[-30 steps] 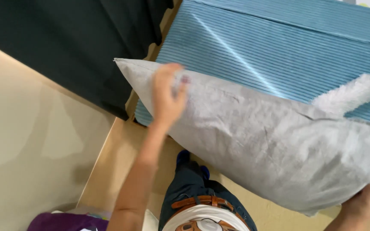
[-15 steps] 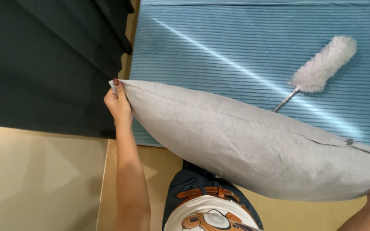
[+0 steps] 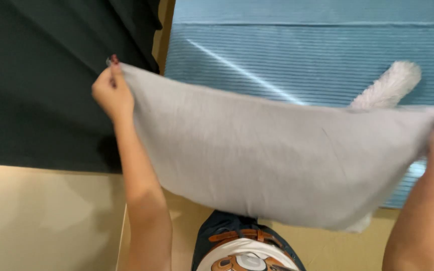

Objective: The person inserts a white pillow into a gray pillowcase on a bed. They align the corners, pull the case over the pillow, and smooth the fabric. Finally, they place the covered pillow on the bed next to other pillows.

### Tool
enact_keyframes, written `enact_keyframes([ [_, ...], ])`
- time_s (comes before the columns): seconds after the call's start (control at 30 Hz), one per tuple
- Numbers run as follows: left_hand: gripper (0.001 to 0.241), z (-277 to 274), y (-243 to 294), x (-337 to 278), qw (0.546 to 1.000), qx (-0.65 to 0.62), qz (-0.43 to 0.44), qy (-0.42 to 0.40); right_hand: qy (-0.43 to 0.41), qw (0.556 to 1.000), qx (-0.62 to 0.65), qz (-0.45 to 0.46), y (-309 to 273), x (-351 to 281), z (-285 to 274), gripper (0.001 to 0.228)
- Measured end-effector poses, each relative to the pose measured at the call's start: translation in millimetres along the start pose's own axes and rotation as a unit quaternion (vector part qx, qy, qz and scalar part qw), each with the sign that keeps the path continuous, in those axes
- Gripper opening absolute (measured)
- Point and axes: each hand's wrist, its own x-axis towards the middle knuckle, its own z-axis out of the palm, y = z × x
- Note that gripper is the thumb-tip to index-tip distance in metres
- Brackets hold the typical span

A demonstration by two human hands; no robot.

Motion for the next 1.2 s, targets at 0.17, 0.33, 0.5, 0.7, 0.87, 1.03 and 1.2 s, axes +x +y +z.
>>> enact_keyframes([
  [0.17, 0.047, 40.2, -164.5, -87.8, 0.989, 0.062, -0.034, -0.127, -0.030, 0.980, -0.165, -0.107, -65.0, -89.4, 144.1, 0.029],
  [0.33, 0.084, 9.3, -204.9, -221.8, 0.930, 0.130, -0.209, -0.272, -0.077, 0.967, -0.235, -0.057, -52.0, -188.4, 181.3, 0.048],
  [0.5, 0.070, -28.5, -271.2, -286.9, 0.922, 0.118, -0.267, -0.256, -0.040, 0.941, -0.267, 0.202, -67.7, -243.0, 150.4, 0.086],
  [0.7, 0.073, -60.2, -258.9, -298.9, 0.846, 0.214, -0.412, -0.262, -0.037, 0.881, -0.304, 0.360, 16.2, -319.6, 88.5, 0.097],
  [0.87, 0.061, -54.8, -267.2, -292.1, 0.921, 0.054, -0.341, -0.179, -0.010, 0.885, -0.378, 0.271, 8.3, -313.3, 84.4, 0.082],
  [1.03, 0.046, -56.2, -212.1, -254.4, 0.944, -0.033, -0.315, -0.090, -0.002, 0.864, -0.482, 0.147, -39.5, -283.1, 74.7, 0.072],
  [1.2, 0.048, -56.4, -245.9, -257.9, 0.942, 0.224, -0.203, -0.147, -0.007, 0.836, -0.538, 0.109, -52.9, -282.3, 72.1, 0.065],
])
